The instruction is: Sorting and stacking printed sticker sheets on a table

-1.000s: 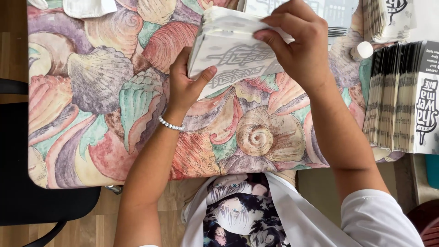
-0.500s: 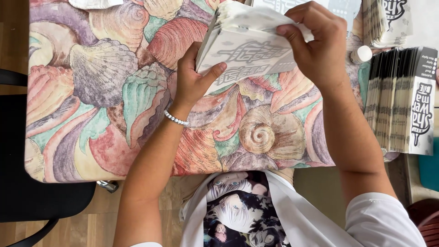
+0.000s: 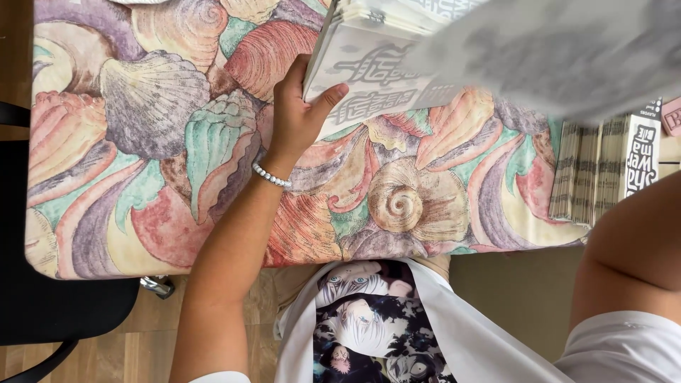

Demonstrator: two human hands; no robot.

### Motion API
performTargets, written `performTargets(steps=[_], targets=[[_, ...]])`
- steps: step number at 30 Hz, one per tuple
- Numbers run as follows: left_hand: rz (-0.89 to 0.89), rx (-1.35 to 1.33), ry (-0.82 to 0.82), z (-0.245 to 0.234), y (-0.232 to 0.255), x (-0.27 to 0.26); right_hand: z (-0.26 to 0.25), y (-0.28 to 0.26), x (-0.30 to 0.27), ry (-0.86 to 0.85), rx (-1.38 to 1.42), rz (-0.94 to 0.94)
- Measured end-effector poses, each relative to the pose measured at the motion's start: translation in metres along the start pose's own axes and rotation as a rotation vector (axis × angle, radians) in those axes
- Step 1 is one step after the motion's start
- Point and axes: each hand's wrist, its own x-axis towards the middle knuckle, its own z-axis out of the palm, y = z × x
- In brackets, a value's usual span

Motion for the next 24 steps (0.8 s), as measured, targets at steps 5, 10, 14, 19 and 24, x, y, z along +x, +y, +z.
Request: performTargets(steps=[5, 10, 14, 19, 24], targets=[[-0.042, -0.018, 0.005, 0.002, 0.001, -0.001, 0.026, -0.064, 0.014, -0.053, 0.086, -0.004], [-0.024, -0.094, -0.033, -0.002, -0.007, -0.002, 0.064, -0.126, 0.043, -0.111, 0.190, -0.016], [0.016, -0.087, -0.034, -0.003, -0.007, 0.001, 0.092, -0.152, 0.059, -0.055, 0.217, -0.129], [-0.001, -0.090, -0.033, 0.000, -0.003, 0.000, 0.112, -0.174, 0.059, -0.011, 0.163, -0.193], [-0.034, -0.081, -0.058, -0.004, -0.002, 0.000, 0.139, -0.142, -0.004, 0.163, 0.191, 0.252]])
